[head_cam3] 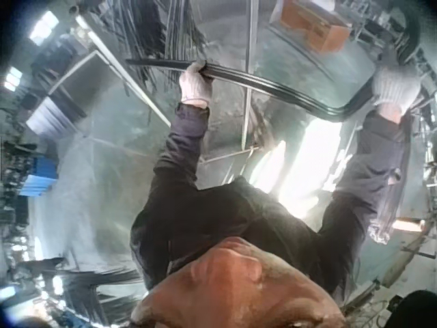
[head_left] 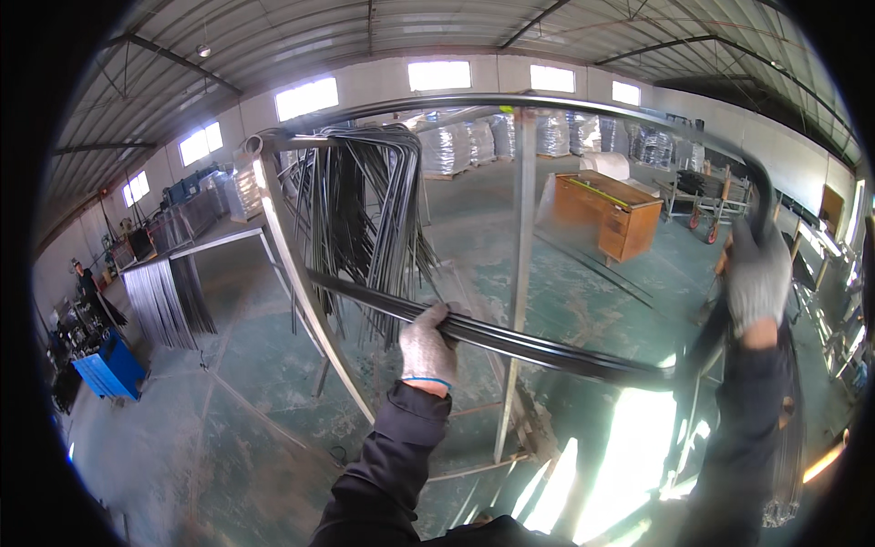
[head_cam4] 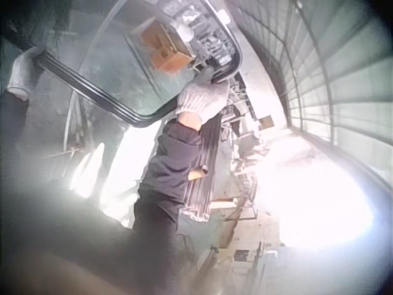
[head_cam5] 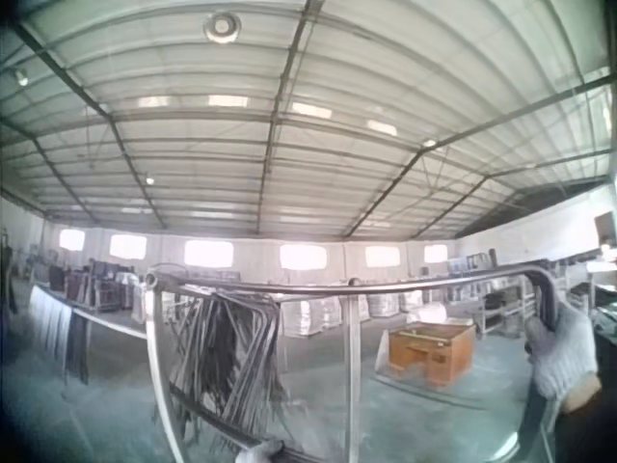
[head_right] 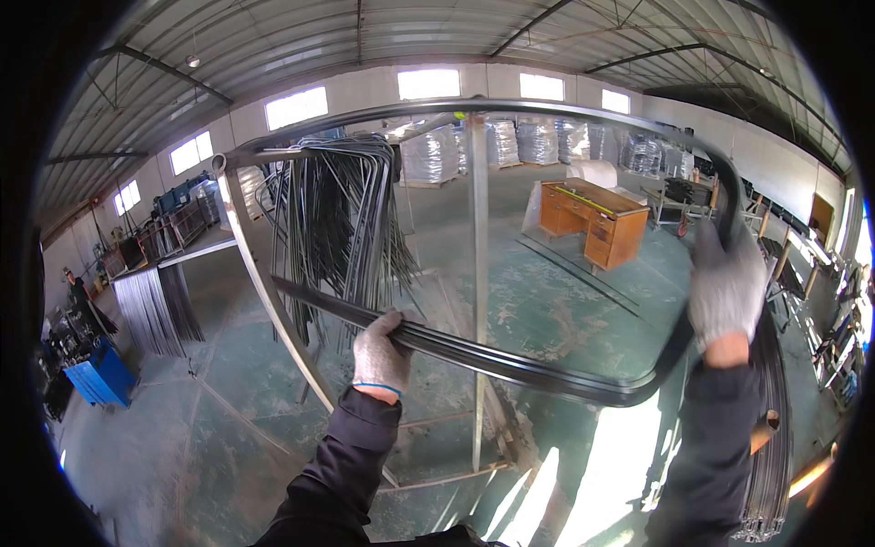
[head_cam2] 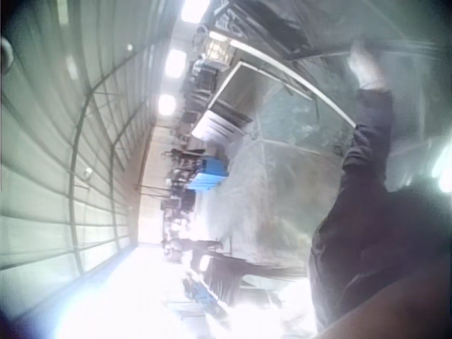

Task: The person repeatedly picks up bundles of metal rods, feeds them into a bending machine, and removes the bent rods to place them on a rack. The process is repeated multiple times throughout the clip.

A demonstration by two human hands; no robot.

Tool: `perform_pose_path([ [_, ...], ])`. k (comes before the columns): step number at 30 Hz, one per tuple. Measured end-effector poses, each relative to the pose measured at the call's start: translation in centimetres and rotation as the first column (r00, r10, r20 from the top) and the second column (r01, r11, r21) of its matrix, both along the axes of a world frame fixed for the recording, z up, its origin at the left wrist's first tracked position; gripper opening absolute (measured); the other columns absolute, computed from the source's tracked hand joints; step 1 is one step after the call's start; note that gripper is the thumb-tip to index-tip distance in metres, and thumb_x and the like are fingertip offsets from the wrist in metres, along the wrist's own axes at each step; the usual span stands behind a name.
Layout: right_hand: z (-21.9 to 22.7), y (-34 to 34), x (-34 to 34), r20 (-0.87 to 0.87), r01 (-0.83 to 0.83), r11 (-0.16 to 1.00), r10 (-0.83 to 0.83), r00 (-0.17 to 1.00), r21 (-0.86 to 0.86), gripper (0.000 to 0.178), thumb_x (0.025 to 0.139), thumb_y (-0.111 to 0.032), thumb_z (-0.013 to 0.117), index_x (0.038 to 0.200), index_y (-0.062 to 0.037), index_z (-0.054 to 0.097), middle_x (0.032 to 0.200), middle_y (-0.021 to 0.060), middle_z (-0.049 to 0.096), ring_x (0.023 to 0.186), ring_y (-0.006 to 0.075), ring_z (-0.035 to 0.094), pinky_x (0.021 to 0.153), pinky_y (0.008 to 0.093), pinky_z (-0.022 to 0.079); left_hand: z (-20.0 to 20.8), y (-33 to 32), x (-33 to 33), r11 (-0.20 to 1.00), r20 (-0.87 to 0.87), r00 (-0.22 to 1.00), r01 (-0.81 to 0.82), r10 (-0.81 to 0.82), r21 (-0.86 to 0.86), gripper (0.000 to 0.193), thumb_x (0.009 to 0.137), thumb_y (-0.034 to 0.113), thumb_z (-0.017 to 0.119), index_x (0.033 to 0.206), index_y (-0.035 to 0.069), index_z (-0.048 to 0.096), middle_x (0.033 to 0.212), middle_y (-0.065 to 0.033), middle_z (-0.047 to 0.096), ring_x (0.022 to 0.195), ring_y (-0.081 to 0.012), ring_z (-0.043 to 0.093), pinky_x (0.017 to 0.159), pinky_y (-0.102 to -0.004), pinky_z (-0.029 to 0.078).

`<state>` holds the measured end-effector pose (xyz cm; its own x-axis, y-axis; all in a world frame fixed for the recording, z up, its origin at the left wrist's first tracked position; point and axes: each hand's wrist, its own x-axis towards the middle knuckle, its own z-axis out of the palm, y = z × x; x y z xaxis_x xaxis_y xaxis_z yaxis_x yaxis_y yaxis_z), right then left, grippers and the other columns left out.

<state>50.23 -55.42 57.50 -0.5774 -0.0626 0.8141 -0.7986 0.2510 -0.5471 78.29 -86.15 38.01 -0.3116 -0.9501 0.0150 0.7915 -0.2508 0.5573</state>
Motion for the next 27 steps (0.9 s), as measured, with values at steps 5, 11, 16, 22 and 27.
perform_pose_path([
  [5,9.6,-21.2,5.5,-0.454,-0.075,0.953,0.208,0.867,0.293,0.014,0.103,-0.016,0.068,0.105,-0.0039,0.076,0.096,0.0121,0.078,0.089,0.0332,0.076,0.080,0.0456,0.060,2.7,-13.4,2.9,0.995,-0.273,0.958,0.095,-0.083,0.031,0.008,0.110,0.003,0.058,0.106,-0.001,0.063,0.102,-0.0145,0.073,0.099,-0.0326,0.074,0.101,-0.0508,0.063],
  [11,1.3,-42.2,15.7,-0.599,0.269,0.541,0.650,0.469,0.797,0.030,0.100,-0.016,0.062,0.108,-0.0057,0.088,0.111,0.0178,0.084,0.105,0.0346,0.081,0.089,0.0451,0.065,2.0,-18.8,4.8,0.923,-0.366,0.850,0.324,-0.380,-0.206,0.026,0.110,0.009,0.061,0.132,-0.003,0.068,0.131,-0.0170,0.077,0.126,-0.0332,0.072,0.115,-0.0480,0.056],
  [16,-7.2,-45.7,24.1,0.134,-0.669,0.594,0.695,0.706,0.447,0.088,0.101,-0.036,0.076,0.165,0.0104,0.038,0.129,0.0251,0.073,0.113,0.0371,0.076,0.097,0.0430,0.061,-3.5,-17.0,8.0,0.927,-0.081,0.945,0.289,-0.316,-0.239,0.044,0.111,0.023,0.060,0.147,-0.001,0.066,0.149,-0.0148,0.073,0.134,-0.0307,0.070,0.121,-0.0468,0.051],
  [22,-25.6,-33.6,16.8,0.138,-0.758,0.392,0.838,0.528,0.521,0.069,0.097,-0.035,0.079,0.154,-0.0010,0.059,0.134,0.0222,0.067,0.124,0.0392,0.066,0.105,0.0504,0.053,-30.7,-9.7,12.6,0.827,0.763,0.507,0.159,0.400,-0.540,0.054,0.103,0.052,0.076,0.115,-0.001,0.077,0.110,-0.0117,0.081,0.109,-0.0255,0.079,0.093,-0.0365,0.062],
  [27,-41.5,-10.7,5.0,0.648,-0.799,0.279,0.472,0.598,0.533,0.047,0.100,-0.027,0.079,0.144,-0.0124,0.071,0.123,0.0157,0.077,0.117,0.0382,0.074,0.101,0.0522,0.060,-49.4,0.0,10.2,0.388,0.936,-0.343,0.854,-0.084,0.347,0.035,0.111,0.030,0.061,0.127,0.002,0.076,0.129,-0.0132,0.075,0.118,-0.0296,0.071,0.098,-0.0487,0.056],
])
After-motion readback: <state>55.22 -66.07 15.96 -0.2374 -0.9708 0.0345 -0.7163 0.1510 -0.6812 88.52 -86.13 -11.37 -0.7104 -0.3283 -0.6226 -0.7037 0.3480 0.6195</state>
